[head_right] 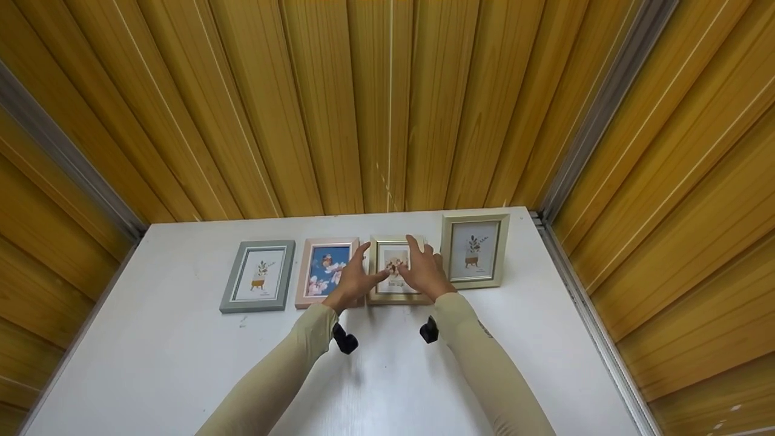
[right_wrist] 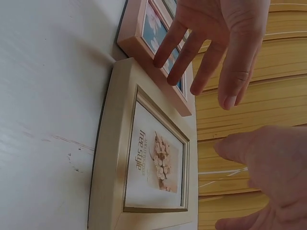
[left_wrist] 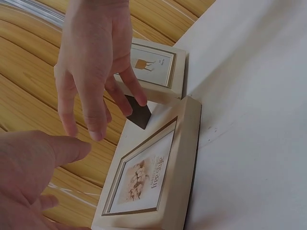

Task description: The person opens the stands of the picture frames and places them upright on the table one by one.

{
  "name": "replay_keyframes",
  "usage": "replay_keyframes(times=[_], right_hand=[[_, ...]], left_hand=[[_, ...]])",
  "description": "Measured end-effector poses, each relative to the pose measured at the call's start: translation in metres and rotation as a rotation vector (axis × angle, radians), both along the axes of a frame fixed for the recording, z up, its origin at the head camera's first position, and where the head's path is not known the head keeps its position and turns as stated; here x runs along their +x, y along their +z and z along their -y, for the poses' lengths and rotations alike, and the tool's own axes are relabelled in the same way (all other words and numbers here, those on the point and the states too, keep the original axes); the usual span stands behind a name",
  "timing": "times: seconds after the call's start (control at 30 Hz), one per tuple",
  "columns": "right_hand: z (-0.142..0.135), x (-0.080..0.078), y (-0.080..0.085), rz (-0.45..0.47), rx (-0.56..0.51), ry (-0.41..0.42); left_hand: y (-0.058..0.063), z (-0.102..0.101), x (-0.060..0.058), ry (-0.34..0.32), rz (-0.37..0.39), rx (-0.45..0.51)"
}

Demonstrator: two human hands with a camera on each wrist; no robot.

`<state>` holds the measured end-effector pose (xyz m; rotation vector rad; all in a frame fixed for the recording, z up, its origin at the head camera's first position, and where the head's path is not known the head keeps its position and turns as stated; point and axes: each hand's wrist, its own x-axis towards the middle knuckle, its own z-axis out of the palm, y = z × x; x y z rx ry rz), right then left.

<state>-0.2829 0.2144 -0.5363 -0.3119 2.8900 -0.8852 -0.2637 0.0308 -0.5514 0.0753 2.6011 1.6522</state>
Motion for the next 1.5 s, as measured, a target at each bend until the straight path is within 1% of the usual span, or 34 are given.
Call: replay_keyframes(times=[0.23, 0.4, 0.5, 0.63, 0.77, 0.93, 0.97, 1.1, 1.17, 1.2, 1.37, 1.5], right_hand=[[0.004, -0.009, -0.009, 0.015, 0.051, -0.03], [0.005, -0.014, -0.013, 0.023, 0.051, -0.039], [0.006, -0.016, -0.014, 0.066, 0.046, -0.046], [0.009, -0.019, -0.014, 0.13, 0.039, -0.06], [0.013, -0.022, -0.016, 0.161, 0.041, -0.069], [0.014, -0.022, -0.021, 0.179, 0.034, -0.089], [0.013, -0.021, -0.022, 0.18, 0.029, -0.093], [0.013, -0.021, -0.022, 0.168, 0.032, -0.094], [0.013, -0.022, -0.023, 0.168, 0.05, -0.093], [0.013, -0.022, -0.023, 0.17, 0.059, -0.095], [0.013, -0.025, -0.025, 0.2, 0.065, -0.116], [0.012, -0.025, -0.026, 0.208, 0.043, -0.117]], left_hand=[[-0.002, -0.004, -0.006, 0.008, 0.042, 0.001], [-0.004, -0.007, -0.008, 0.019, 0.075, 0.026], [-0.004, -0.009, -0.01, 0.028, 0.081, 0.029], [-0.005, -0.01, -0.014, 0.04, 0.08, 0.001], [-0.006, -0.011, -0.017, 0.046, 0.083, -0.024], [-0.01, -0.013, -0.018, 0.041, 0.109, 0.006], [-0.016, -0.013, -0.02, 0.039, 0.079, 0.008], [-0.018, -0.015, -0.019, 0.024, 0.033, -0.021], [-0.019, -0.016, -0.02, 0.021, 0.022, -0.032], [-0.013, -0.016, -0.017, 0.017, 0.047, -0.033], [-0.014, -0.015, -0.018, 0.017, 0.078, -0.025], [-0.014, -0.014, -0.015, 0.027, 0.127, -0.025]])
